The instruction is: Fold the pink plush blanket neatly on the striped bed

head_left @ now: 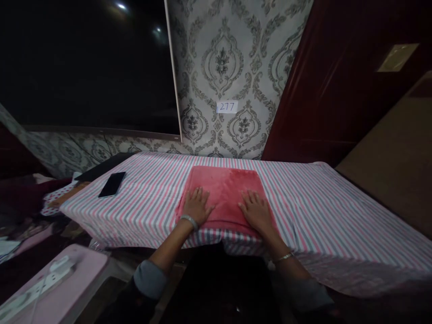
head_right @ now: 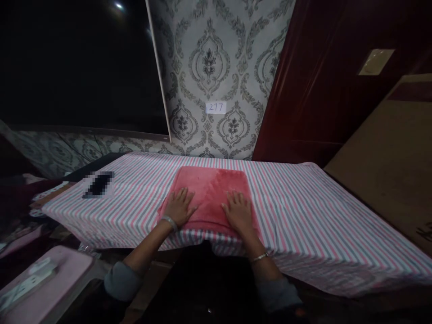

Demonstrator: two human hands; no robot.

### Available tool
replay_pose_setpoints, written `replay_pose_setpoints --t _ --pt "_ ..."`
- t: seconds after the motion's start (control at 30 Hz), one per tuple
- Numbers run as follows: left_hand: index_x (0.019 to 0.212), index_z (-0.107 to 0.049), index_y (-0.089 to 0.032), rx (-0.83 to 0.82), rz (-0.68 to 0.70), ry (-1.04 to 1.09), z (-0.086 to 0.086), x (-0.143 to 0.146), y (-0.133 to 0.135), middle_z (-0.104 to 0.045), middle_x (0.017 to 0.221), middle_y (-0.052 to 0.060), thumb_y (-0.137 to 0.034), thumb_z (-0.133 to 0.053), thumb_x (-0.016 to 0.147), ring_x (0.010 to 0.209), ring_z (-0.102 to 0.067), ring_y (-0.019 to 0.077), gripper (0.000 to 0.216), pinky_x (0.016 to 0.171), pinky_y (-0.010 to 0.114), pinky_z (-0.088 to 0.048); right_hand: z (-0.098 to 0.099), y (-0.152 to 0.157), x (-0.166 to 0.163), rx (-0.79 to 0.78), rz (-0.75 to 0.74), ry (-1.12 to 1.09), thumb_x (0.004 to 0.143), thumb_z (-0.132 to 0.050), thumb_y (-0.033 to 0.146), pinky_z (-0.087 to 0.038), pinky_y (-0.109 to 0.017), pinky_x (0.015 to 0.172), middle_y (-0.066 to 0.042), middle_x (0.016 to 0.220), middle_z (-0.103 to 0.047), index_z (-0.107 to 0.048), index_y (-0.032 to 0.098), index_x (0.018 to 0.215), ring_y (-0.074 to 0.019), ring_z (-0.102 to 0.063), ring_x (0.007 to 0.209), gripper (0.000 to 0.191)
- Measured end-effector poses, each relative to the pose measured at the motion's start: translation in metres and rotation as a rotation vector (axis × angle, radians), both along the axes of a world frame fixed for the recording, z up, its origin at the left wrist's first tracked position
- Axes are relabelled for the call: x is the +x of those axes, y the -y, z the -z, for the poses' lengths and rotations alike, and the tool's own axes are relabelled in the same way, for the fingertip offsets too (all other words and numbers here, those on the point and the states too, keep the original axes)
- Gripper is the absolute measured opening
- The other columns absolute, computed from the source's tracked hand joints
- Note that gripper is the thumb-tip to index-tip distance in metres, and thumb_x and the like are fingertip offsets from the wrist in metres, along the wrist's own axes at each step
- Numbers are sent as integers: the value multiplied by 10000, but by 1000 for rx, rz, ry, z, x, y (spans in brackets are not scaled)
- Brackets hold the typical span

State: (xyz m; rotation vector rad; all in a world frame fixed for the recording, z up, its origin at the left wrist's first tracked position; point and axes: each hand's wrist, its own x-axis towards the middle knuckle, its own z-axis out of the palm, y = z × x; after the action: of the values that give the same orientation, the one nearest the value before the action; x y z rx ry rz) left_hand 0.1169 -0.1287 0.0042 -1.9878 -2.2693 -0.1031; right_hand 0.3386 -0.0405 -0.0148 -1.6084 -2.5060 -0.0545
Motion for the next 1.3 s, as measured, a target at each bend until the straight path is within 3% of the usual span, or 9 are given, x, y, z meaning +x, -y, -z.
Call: replay_pose_setpoints --t 0.27,0.4,0.5,0.57,0.67,0.83,1.0,1.13,1.3 --pt "1522 -465 -189 146 -126 14 9 -34 52 -394 1606 139 -383 -361 1017 1512 -324 343 552 1188 691 -249 34 26 80 -13 156 -74 1046 -270 367 -360 -606 1124 -72 1651 -319 -430 252 1556 -336 -276 1513 547" --pt "1455 -532 -133 196 -132 41 -11 -17 46 -451 1569 174 -296 -332 1014 1509 -325 355 511 1180 719 -237 10 31 56 92 128 -152 1038 -291 317 -332 -580 1150 -124 1603 -401 -545 178 1474 -344 -290 1504 523" --pt "1477 -491 -107 188 106 66 -15 20 30 -423 1589 174 -240 -336 1004 1515 -325 311 515 1222 655 -230 -7 40 13 143 -42 -187 1036 -288 257 -274 -526 1195 -119 1599 -410 -496 172 1510 -289 -297 1506 525" --pt "1522 -430 -123 129 281 92 -6 45 22 -403 1607 150 -269 -370 1005 1516 -326 287 541 1242 615 -230 -8 48 -12 100 -143 -153 1033 -306 243 -255 -520 1203 -93 1611 -395 -458 210 1537 -266 -296 1509 528" --pt "1533 -419 -129 75 331 95 18 63 23 -408 1602 157 -345 -405 1011 1512 -331 303 565 1242 631 -223 9 57 -23 59 -215 -76 1038 -325 266 -243 -542 1201 -70 1618 -380 -451 246 1543 -273 -286 1514 521" --pt "1542 -413 -174 203 333 75 51 52 41 -396 1614 134 -412 -476 997 1534 -284 305 598 1255 599 -224 43 62 -2 169 -250 -78 1030 -398 333 -239 -519 1211 -56 1611 -382 -452 245 1545 -282 -304 1506 525" --pt "1557 -380 -157 283 312 112 62 34 62 -391 1618 132 -304 -457 992 1532 -294 283 588 1230 534 -326 63 66 12 231 -245 -140 1005 -426 318 -297 -522 1191 -76 1594 -412 -470 202 1533 -291 -350 1485 542" --pt "1470 -532 -215 243 295 263 43 7 69 -547 1509 79 -317 -393 1015 1411 -498 240 486 1180 434 -439 57 58 28 158 -320 -255 987 -420 316 -386 -497 1155 -90 1492 -549 -574 207 1455 -277 -482 1397 504" --pt "1416 -580 -179 242 246 451 -35 -19 14 -616 1441 73 -317 -288 1032 1346 -560 204 502 1170 354 -436 -12 2 25 71 -216 -360 1031 -318 380 -492 -416 1051 -112 1286 -700 -647 169 1371 -277 -640 1192 518"
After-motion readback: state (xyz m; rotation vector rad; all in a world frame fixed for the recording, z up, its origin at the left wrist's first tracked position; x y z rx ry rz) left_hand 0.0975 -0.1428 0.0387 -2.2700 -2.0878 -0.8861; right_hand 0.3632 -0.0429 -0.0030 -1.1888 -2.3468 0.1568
